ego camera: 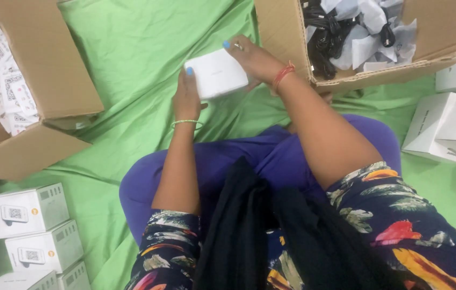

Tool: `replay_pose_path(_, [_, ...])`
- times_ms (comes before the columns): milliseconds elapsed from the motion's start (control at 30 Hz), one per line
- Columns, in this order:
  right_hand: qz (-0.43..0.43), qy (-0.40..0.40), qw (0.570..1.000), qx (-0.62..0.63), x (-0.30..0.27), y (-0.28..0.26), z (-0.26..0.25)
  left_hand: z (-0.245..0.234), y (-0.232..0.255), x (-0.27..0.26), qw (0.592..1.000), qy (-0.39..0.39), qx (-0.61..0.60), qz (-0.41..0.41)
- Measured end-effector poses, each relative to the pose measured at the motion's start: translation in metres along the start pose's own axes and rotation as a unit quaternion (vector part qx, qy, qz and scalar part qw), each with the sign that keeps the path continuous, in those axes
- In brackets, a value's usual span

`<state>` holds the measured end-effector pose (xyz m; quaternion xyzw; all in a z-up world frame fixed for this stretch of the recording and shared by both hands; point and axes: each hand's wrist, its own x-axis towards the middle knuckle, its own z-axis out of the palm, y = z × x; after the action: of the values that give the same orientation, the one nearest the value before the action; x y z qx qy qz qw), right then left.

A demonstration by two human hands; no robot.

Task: The person places items into small white boxes and organizes the boxes.

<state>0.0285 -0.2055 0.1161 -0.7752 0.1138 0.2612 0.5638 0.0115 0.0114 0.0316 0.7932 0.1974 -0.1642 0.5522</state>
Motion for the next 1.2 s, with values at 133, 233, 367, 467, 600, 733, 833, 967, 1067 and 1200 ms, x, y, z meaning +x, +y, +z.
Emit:
replay_pose_path(133, [0.015, -0.024, 0.999, 0.026, 0.004, 0.0, 0.008, -0.007, -0.004, -0.005, 0.986, -0.011, -0.165, 0.001])
replay_pose_path(233, [-0.226, 0.072, 0.961, -0.145, 0.047, 0.038, 0.019, -0.008, -0.006, -0.018, 0.963, -0.003, -0.263, 0.066])
replay_pose_path(367, [-0.339, 0.134, 0.931, 0.001, 0.006, -0.007, 0.003, 0.007, 0.036, -0.059, 0.924, 0.013, -0.346, 0.161])
replay_pose_path(467, [-0.392, 0.136, 0.907, 0.069, -0.027, -0.022, -0.032, 0.032, 0.082, -0.091, 0.899, -0.009, -0.365, 0.242])
replay_pose_path(600, [-0.405, 0.239, 0.872, 0.133, -0.082, -0.017, -0.106, 0.092, 0.136, -0.129, 0.875, -0.069, -0.294, 0.378])
replay_pose_path(733, [-0.346, 0.428, 0.824, 0.138, -0.161, 0.035, -0.189, 0.179, 0.174, -0.167, 0.839, -0.182, -0.266, 0.438])
replay_pose_path(833, [-0.304, 0.514, 0.797, 0.087, -0.252, 0.06, -0.23, 0.255, 0.192, -0.215, 0.829, -0.257, -0.26, 0.424])
replay_pose_path(967, [-0.357, 0.506, 0.76, 0.196, -0.32, 0.146, -0.271, 0.351, 0.183, -0.266, 0.822, -0.307, -0.154, 0.453])
replay_pose_path(1067, [-0.338, 0.589, 0.723, 0.126, -0.348, 0.202, -0.277, 0.408, 0.154, -0.281, 0.815, -0.364, -0.112, 0.438])
replay_pose_path(1200, [-0.145, 0.644, 0.749, 0.048, -0.356, 0.313, -0.294, 0.448, 0.096, -0.272, 0.779, -0.449, -0.057, 0.434])
